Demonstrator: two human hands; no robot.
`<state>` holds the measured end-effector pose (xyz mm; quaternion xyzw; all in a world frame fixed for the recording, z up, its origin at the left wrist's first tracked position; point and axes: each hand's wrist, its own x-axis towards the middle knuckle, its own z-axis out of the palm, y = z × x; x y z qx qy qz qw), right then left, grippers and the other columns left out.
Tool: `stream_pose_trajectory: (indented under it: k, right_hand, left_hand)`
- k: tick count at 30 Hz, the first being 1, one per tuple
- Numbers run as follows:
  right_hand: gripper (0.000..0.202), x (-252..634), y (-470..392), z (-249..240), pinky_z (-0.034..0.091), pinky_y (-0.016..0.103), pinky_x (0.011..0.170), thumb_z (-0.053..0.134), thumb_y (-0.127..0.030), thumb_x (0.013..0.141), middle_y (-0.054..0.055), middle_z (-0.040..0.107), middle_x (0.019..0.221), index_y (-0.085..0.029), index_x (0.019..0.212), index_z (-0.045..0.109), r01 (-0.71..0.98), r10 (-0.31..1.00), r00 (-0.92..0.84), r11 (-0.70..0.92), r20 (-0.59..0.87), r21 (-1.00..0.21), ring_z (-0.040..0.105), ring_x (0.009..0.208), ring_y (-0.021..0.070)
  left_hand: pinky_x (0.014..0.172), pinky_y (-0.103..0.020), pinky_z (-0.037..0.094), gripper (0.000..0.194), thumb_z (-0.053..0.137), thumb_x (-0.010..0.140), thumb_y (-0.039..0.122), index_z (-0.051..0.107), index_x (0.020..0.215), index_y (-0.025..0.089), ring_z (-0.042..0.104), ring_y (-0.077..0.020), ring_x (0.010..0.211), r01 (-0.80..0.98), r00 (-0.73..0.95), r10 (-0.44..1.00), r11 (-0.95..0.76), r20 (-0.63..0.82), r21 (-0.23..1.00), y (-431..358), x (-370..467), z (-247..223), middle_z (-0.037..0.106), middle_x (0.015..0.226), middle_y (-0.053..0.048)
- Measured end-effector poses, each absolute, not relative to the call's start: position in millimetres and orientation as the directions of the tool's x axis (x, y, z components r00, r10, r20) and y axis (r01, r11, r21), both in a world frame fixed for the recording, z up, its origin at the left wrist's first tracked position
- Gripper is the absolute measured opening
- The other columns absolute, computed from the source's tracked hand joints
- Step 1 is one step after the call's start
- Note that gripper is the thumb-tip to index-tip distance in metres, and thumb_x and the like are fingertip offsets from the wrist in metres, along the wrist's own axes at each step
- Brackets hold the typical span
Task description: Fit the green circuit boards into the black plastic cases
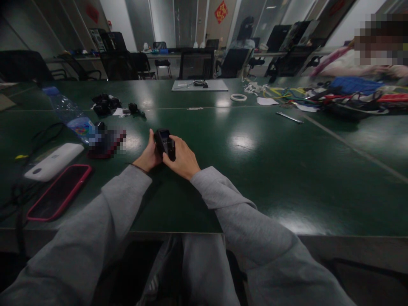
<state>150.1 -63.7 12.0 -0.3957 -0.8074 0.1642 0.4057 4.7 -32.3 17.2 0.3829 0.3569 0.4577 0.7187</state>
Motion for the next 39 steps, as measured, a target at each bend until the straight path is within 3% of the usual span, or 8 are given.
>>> stream_pose_trajectory:
  k: [7, 14, 29, 39]
  right_hand:
    - [0.053, 152.5, -65.8, 17.7, 0.047, 0.049, 0.099, 0.053, -0.039, 0.086, 0.013, 0.053, 0.124, -0.024, 0.135, 0.038, 0.528, 0.735, -0.211, 0.641, 0.644, -0.558, 0.053, 0.111, 0.0294]
    - [0.047, 153.6, -59.9, 15.5, 0.049, 0.05, 0.093, 0.046, -0.045, 0.092, 0.011, 0.054, 0.114, -0.021, 0.132, 0.039, 0.573, 0.617, -0.118, 0.683, 0.778, -0.454, 0.054, 0.103, 0.0267]
    - [0.033, 155.2, -59.6, 16.1, 0.05, 0.045, 0.094, 0.043, -0.048, 0.098, 0.009, 0.056, 0.11, -0.023, 0.12, 0.05, 0.502, 0.602, -0.064, 0.709, 0.796, -0.496, 0.056, 0.106, 0.0233]
    - [0.028, 157.3, -59.1, 20.7, 0.049, 0.046, 0.096, 0.045, -0.041, 0.099, 0.009, 0.055, 0.112, -0.024, 0.119, 0.051, 0.5, 0.502, -0.058, 0.763, 0.863, -0.41, 0.054, 0.11, 0.0231]
  left_hand:
    - [0.098, -0.042, 0.047, 0.094, 0.022, 0.08, 0.085, 0.061, 0.128, 0.015, 0.061, -0.0313, 0.113, -0.467, 0.325, 0.935, 0.287, -0.14, 0.836, -27.5, 2.5, 6.7, 0.072, 0.105, -0.016]
    - [0.101, -0.041, 0.045, 0.093, 0.015, 0.084, 0.081, 0.06, 0.13, 0.014, 0.062, -0.0289, 0.114, -0.577, 0.391, 0.912, 0.348, -0.124, 0.739, -22.6, 2.3, 0.8, 0.071, 0.11, -0.015]
    - [0.097, -0.042, 0.048, 0.088, 0.019, 0.086, 0.079, 0.062, 0.128, 0.014, 0.064, -0.0303, 0.111, -0.599, 0.369, 0.913, 0.378, -0.176, 0.706, -24.9, 2.7, 5.0, 0.073, 0.104, -0.015]
    - [0.093, -0.04, 0.05, 0.084, 0.023, 0.087, 0.077, 0.062, 0.127, 0.015, 0.066, -0.0274, 0.105, -0.611, 0.322, 0.932, 0.341, -0.17, 0.715, -25.4, 5.2, 6.0, 0.074, 0.101, -0.014]
